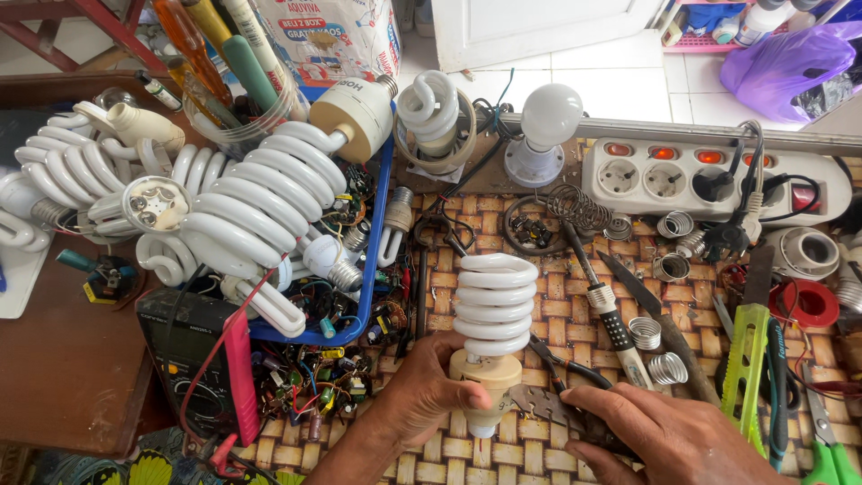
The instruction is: The person uses pliers to remove the metal base from a compact fluorescent light bulb. They then use a utility knife to cut the plastic base of the bulb and separate the spiral tube from the internal components.
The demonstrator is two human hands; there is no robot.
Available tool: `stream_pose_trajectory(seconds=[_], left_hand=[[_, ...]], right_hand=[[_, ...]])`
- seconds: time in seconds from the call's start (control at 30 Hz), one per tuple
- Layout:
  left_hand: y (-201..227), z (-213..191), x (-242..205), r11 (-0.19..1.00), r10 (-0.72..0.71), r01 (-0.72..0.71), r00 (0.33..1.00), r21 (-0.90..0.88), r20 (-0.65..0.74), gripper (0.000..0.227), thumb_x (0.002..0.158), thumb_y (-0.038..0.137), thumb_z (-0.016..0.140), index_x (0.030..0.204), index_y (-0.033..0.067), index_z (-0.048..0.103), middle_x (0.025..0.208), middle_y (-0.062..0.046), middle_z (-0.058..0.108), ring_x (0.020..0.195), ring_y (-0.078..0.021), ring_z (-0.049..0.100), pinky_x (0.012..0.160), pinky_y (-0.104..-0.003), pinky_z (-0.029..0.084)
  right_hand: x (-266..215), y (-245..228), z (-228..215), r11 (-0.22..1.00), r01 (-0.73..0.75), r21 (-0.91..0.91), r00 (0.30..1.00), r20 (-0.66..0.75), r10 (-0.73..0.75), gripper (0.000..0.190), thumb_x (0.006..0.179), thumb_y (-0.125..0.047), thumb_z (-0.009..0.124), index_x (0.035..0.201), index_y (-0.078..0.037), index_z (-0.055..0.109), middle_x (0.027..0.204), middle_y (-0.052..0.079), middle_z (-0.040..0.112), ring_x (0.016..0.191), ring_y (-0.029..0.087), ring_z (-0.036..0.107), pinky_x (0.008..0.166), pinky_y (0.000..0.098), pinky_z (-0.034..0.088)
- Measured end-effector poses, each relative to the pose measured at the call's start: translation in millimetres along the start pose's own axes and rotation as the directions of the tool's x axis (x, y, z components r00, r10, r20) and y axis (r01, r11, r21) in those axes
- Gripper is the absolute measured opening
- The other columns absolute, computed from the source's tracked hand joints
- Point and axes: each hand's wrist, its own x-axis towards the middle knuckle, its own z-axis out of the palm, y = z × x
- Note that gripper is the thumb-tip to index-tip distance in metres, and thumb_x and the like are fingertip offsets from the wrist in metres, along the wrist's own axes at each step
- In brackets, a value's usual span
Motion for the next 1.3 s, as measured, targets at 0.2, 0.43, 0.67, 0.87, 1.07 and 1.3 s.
stream_pose_trajectory(seconds=[0.2, 0.43, 0.67, 0.87, 1.07, 1.3], left_hand=[[1, 0, -2, 1.000, -0.028, 0.027, 0.999, 0.012, 0.027, 0.079, 0.047, 0.042, 0.102, 0.106, -0.0025, 0.074, 0.098, -0.007, 0.076, 0.089, -0.0148, 0.067, 0.076, -0.028, 0.052], [-1, -1, -5, 0.999, -0.047, 0.047, 0.996, 0.008, 0.072, 0.093, 0.056, 0.058, 0.096, 0.120, -0.0033, 0.068, 0.105, -0.010, 0.073, 0.095, -0.0179, 0.066, 0.080, -0.031, 0.051], [22, 17, -8, 0.994, -0.079, 0.069, 0.989, 0.083, 0.125, 0.083, 0.071, 0.064, 0.080, 0.116, -0.0050, 0.072, 0.109, -0.013, 0.074, 0.092, -0.0182, 0.068, 0.077, -0.029, 0.052], [9, 11, -2, 0.999, -0.034, 0.034, 0.995, 0.004, 0.091, 0.071, 0.074, 0.055, 0.083, 0.115, -0.0024, 0.069, 0.105, -0.017, 0.076, 0.095, -0.0214, 0.069, 0.084, -0.034, 0.054], [8, 7, -3, 0.990, -0.100, 0.108, 0.991, -0.096, 0.087, 0.065, 0.080, 0.036, 0.082, 0.128, -0.0043, 0.065, 0.115, -0.017, 0.074, 0.103, -0.0263, 0.070, 0.090, -0.039, 0.056], [19, 14, -2, 0.981, -0.196, 0.192, 0.971, 0.040, 0.135, 0.081, 0.059, 0.052, 0.092, 0.113, -0.0041, 0.071, 0.106, -0.017, 0.078, 0.092, -0.0194, 0.070, 0.083, -0.030, 0.052]], right_hand=[[0, -3, 1, 1.000, -0.008, -0.003, 1.000, -0.019, 0.008, 0.048, 0.084, -0.048, 0.078, 0.126, -0.025, 0.068, 0.092, -0.005, 0.077, 0.060, 0.016, 0.073, 0.049, 0.0340, 0.060], [1, -2, 1, 1.000, 0.011, -0.005, 1.000, -0.006, -0.011, 0.050, 0.086, -0.050, 0.076, 0.127, -0.024, 0.066, 0.093, -0.006, 0.076, 0.066, 0.014, 0.075, 0.052, 0.0332, 0.062], [3, 1, 0, 0.997, 0.076, 0.026, 0.996, 0.051, -0.077, 0.047, 0.089, -0.050, 0.076, 0.127, -0.022, 0.066, 0.097, -0.006, 0.075, 0.071, 0.012, 0.076, 0.057, 0.0307, 0.062], [4, 1, 2, 0.997, 0.068, -0.022, 0.997, 0.033, -0.067, 0.050, 0.089, -0.051, 0.075, 0.129, -0.022, 0.065, 0.087, -0.004, 0.073, 0.065, 0.015, 0.073, 0.051, 0.0346, 0.060], [2, 3, 0, 0.997, 0.054, -0.050, 0.997, 0.062, -0.051, 0.049, 0.088, -0.050, 0.076, 0.128, -0.024, 0.066, 0.085, -0.003, 0.074, 0.062, 0.017, 0.073, 0.049, 0.0359, 0.059], [4, 6, -5, 1.000, 0.007, 0.012, 0.975, 0.221, -0.009, 0.047, 0.092, -0.053, 0.073, 0.130, -0.028, 0.062, 0.091, -0.006, 0.075, 0.070, 0.017, 0.076, 0.051, 0.0373, 0.061]])
